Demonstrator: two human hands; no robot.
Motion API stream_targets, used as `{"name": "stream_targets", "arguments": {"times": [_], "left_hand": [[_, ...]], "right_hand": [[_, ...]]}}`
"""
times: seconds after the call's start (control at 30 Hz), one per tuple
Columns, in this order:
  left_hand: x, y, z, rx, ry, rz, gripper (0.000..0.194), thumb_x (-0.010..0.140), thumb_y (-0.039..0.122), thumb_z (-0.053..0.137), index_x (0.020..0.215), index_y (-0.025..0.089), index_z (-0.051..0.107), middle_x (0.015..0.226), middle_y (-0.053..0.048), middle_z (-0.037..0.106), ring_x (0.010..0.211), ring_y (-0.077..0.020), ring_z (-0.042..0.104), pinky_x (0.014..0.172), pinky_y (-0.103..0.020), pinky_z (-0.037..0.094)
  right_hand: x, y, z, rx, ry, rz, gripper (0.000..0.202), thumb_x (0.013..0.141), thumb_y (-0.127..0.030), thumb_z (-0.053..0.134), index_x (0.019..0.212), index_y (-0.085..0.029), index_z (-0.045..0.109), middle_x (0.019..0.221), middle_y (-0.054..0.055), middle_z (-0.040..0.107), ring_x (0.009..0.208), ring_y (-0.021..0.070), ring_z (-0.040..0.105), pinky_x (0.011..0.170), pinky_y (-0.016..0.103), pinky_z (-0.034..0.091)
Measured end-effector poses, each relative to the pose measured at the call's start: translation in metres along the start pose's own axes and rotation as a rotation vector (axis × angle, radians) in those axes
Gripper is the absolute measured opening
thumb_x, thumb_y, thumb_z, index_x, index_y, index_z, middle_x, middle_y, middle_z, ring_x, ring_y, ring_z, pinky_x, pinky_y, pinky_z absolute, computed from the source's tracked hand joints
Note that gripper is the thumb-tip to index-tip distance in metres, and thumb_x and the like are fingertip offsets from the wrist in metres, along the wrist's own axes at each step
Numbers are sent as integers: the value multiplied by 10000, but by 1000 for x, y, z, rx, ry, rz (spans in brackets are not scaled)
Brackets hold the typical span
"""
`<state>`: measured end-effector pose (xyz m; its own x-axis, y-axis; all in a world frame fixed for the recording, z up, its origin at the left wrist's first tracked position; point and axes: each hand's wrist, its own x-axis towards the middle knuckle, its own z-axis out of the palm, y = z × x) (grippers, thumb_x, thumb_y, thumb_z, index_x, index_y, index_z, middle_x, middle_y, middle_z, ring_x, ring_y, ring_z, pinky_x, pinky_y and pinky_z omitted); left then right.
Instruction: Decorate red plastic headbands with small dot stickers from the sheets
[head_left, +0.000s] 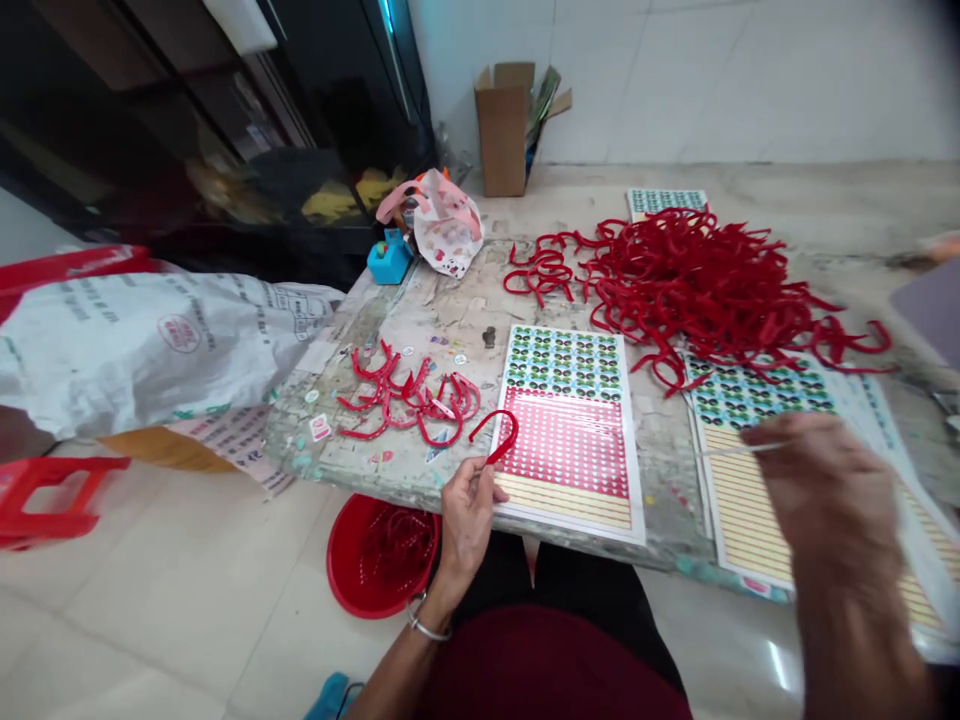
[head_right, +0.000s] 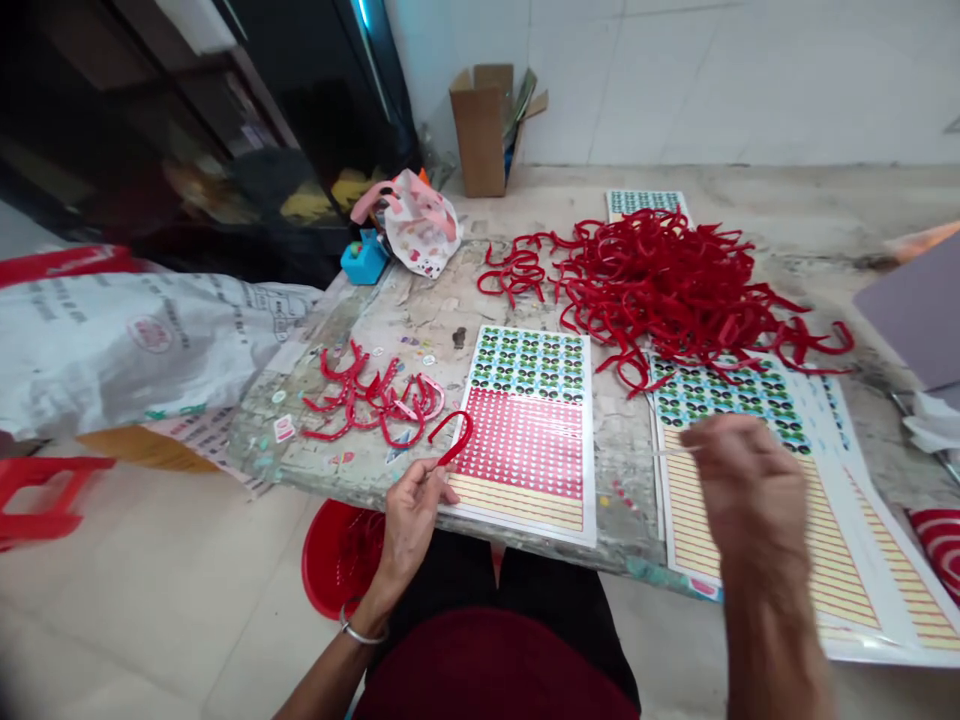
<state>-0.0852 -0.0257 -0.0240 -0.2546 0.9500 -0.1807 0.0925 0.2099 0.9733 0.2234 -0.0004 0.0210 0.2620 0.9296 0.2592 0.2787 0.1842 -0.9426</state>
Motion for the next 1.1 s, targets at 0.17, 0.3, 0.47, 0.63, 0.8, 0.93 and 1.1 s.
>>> {"name": "stream_targets", "arguments": {"times": [0.17,0.3,0.47,0.63,0.8,0.93,1.1], "left_hand": [[-4,45,12,-137,-137,53,180,830,313,521,854,155,602,657,-5,630,623,-117,572,650,-215,444],[-3,63,23,-243,-264,11,182,830,327,530,845,155,587,795,-44,665,671,-131,597,647,-227,454],[-2,66,31,-264,-278,24,162,846,307,520,832,158,583,800,-36,655,700,-130,587,659,-219,438],[0,73,37,-319,-248,28,140,839,269,538,842,143,599,774,-28,641,676,-114,571,673,-211,428],[5,79,42,-551,-255,-11,99,842,234,540,828,154,595,788,-12,618,696,-105,573,717,-231,430],[8,83,45,-677,-238,-30,67,833,202,553,829,157,603,814,-11,619,699,-98,566,731,-243,429],[3,85,49,-717,-245,-23,83,840,189,543,845,143,611,840,-26,632,694,-90,565,733,-234,432]], "right_hand": [[-6,-30,86,-114,-459,-136,127,773,-317,627,763,-215,552,710,25,553,641,162,515,577,310,412],[-2,-43,107,-247,-571,-396,111,810,-288,584,758,-202,535,712,38,557,668,169,504,610,313,408],[-2,-44,104,-432,-507,-507,109,826,-288,558,780,-193,532,728,45,568,696,179,510,671,325,390],[-4,-38,96,-597,-303,-453,219,781,-388,607,823,-187,531,740,56,574,706,195,515,660,318,384],[-14,0,87,-518,-184,-213,247,815,-427,547,869,-189,509,796,51,567,732,187,538,665,305,420],[-33,38,89,-569,-201,-129,201,854,-380,483,830,-185,524,773,72,568,745,216,526,693,356,418],[-47,24,95,-369,-190,-38,242,830,-390,522,913,-177,600,889,107,599,864,256,524,790,413,395]]}}
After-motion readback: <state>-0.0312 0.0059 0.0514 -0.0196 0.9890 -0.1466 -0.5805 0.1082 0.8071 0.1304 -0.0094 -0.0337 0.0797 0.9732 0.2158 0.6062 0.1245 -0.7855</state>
